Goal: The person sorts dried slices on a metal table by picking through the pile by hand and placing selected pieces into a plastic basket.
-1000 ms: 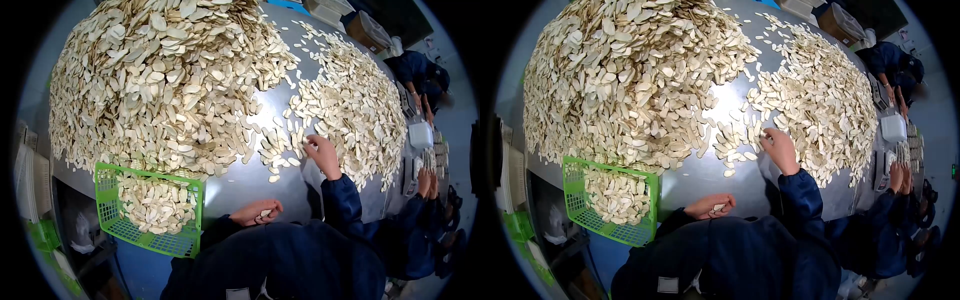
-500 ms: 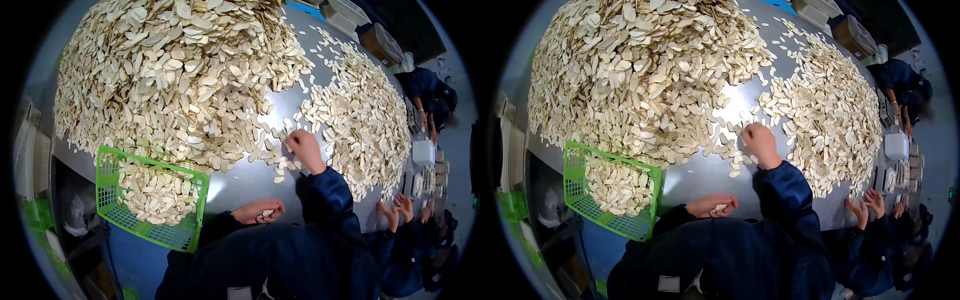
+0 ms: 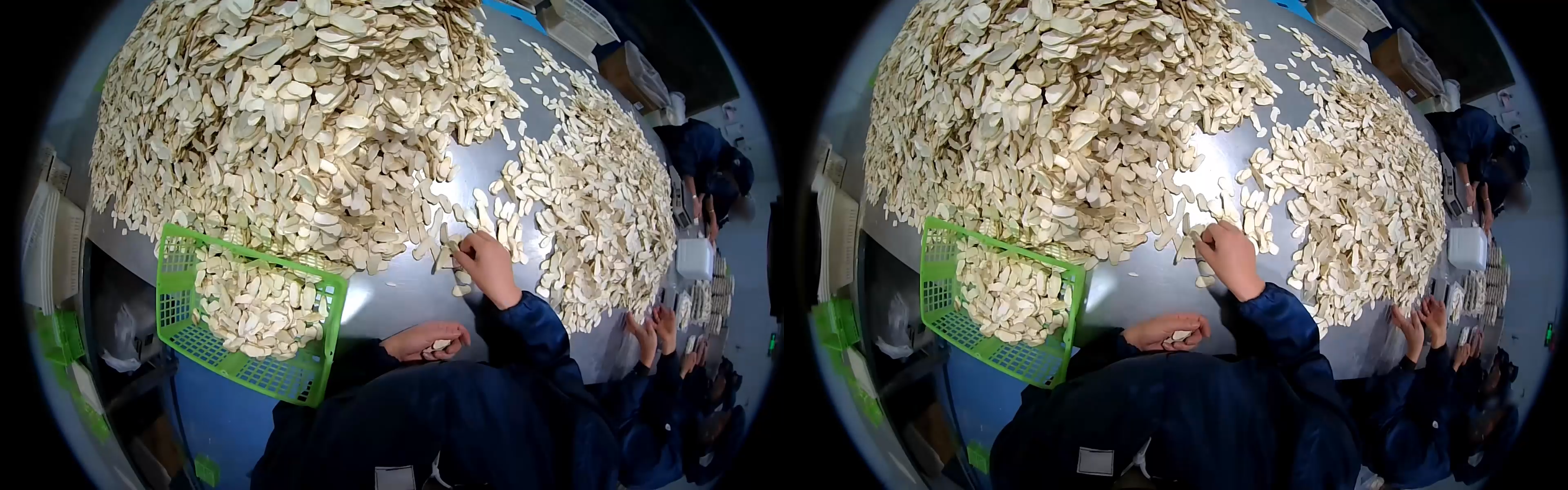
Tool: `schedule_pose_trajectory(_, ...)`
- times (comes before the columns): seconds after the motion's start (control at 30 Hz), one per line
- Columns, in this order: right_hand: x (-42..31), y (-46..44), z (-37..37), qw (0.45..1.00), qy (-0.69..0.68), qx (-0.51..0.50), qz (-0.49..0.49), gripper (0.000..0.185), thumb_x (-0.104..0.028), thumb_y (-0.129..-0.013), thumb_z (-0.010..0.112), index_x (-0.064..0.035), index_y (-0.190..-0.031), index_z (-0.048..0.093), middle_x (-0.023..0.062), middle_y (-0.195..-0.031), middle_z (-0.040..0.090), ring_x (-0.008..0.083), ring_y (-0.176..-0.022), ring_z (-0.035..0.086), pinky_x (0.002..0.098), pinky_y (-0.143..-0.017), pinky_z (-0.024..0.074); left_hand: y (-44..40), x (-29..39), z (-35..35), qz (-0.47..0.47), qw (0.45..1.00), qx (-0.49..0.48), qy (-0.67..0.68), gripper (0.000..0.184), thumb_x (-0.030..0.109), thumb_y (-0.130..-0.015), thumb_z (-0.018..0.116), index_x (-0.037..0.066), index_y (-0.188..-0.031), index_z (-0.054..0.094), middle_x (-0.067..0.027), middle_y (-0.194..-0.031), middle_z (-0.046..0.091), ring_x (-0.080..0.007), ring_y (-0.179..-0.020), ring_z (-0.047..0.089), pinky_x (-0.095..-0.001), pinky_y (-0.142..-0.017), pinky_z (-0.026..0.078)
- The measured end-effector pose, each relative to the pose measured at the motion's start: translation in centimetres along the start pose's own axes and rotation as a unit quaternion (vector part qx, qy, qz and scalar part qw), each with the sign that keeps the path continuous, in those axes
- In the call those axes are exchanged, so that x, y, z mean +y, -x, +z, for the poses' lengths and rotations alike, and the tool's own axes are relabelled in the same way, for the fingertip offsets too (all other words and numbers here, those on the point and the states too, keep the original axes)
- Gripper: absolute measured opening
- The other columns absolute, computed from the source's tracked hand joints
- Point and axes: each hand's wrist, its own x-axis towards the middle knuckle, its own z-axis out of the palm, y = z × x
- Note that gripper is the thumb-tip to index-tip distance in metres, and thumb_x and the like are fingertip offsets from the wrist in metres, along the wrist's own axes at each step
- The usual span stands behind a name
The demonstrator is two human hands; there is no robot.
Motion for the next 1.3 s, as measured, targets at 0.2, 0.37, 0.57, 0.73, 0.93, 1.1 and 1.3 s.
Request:
schedule_pose_trajectory(0.2,-0.4,0.7,-2.9,0.989,-0.089,-0.112,-0.024,0.010,-0.013,-0.077,0.068,-0.0036,-0.081,0.066,0.0121,-0.069,0.056,0.0282,-0.066,0.059,0.0356,-0.058,0.0444,0.1,0.2,0.3,-0.010,1.000,0.005,0.002,0.025,0.024,-0.101,0.044,0.002,-0.108,0.053,-0.0014,-0.078,0.046,-0.0042,-0.058,0.038,-0.0157,-0.042,0.027)
schedule_pose_trajectory(0.37,-0.3,-1.0,-0.3,0.997,0.051,0.010,-0.053,0.017,-0.013,-0.080,0.066,-0.0088,-0.096,0.065,0.0102,-0.082,0.056,0.0323,-0.073,0.060,0.0402,-0.062,0.0482,0.1,0.2,0.3,-0.008,1.000,-0.001,0.014,0.025,0.024,-0.100,0.045,0.002,-0.108,0.053,-0.0014,-0.077,0.046,-0.0042,-0.059,0.039,-0.0149,-0.042,0.027)
schedule_pose_trajectory(0.57,0.9,0.5,-1.4,0.997,-0.068,-0.041,-0.005,0.011,-0.010,-0.078,0.068,-0.0034,-0.085,0.062,0.0086,-0.072,0.057,0.0226,-0.062,0.056,0.0328,-0.056,0.0431,-0.1,0.2,0.1,-0.028,0.999,0.014,0.040,0.029,0.027,-0.101,0.041,0.002,-0.108,0.053,-0.0014,-0.074,0.047,-0.0042,-0.054,0.038,-0.0153,-0.038,0.025)
schedule_pose_trajectory(0.73,-2.9,4.5,-7.3,0.913,-0.274,-0.300,0.035,0.017,-0.014,-0.080,0.069,-0.0009,-0.088,0.062,0.0068,-0.073,0.061,0.0152,-0.064,0.054,0.0287,-0.060,0.0436,-0.2,0.7,1.3,-0.031,0.992,0.073,0.096,0.040,0.037,-0.102,0.034,0.003,-0.110,0.053,-0.0044,-0.080,0.053,-0.0073,-0.055,0.045,-0.0153,-0.035,0.028)
schedule_pose_trajectory(0.93,0.8,5.4,-4.2,0.935,-0.227,-0.270,0.042,0.031,-0.015,-0.082,0.067,-0.0024,-0.109,0.062,0.0096,-0.080,0.065,0.0170,-0.071,0.061,0.0301,-0.066,0.0482,-0.1,-0.2,-0.2,-0.044,0.998,0.028,0.042,0.020,0.021,-0.098,0.050,0.003,-0.104,0.055,-0.0036,-0.083,0.051,-0.0057,-0.061,0.043,-0.0142,-0.042,0.030)
schedule_pose_trajectory(1.1,3.4,3.4,-4.1,0.936,-0.251,-0.198,0.144,0.018,-0.015,-0.085,0.063,-0.0006,-0.095,0.066,0.0072,-0.075,0.066,0.0151,-0.065,0.061,0.0293,-0.063,0.0483,0.1,0.2,0.1,-0.045,0.999,0.013,0.029,0.016,0.016,-0.097,0.051,0.001,-0.103,0.054,-0.0024,-0.080,0.048,-0.0048,-0.060,0.041,-0.0149,-0.045,0.028)
schedule_pose_trajectory(1.3,9.0,-0.2,-5.8,0.977,-0.058,0.087,0.185,0.024,-0.023,-0.083,0.062,0.0007,-0.081,0.067,0.0124,-0.067,0.065,0.0246,-0.063,0.063,0.0346,-0.059,0.0474,0.3,0.5,1.0,-0.041,0.998,0.030,0.034,0.020,0.019,-0.098,0.049,0.001,-0.107,0.053,-0.0035,-0.082,0.048,-0.0052,-0.060,0.040,-0.0142,-0.044,0.029)
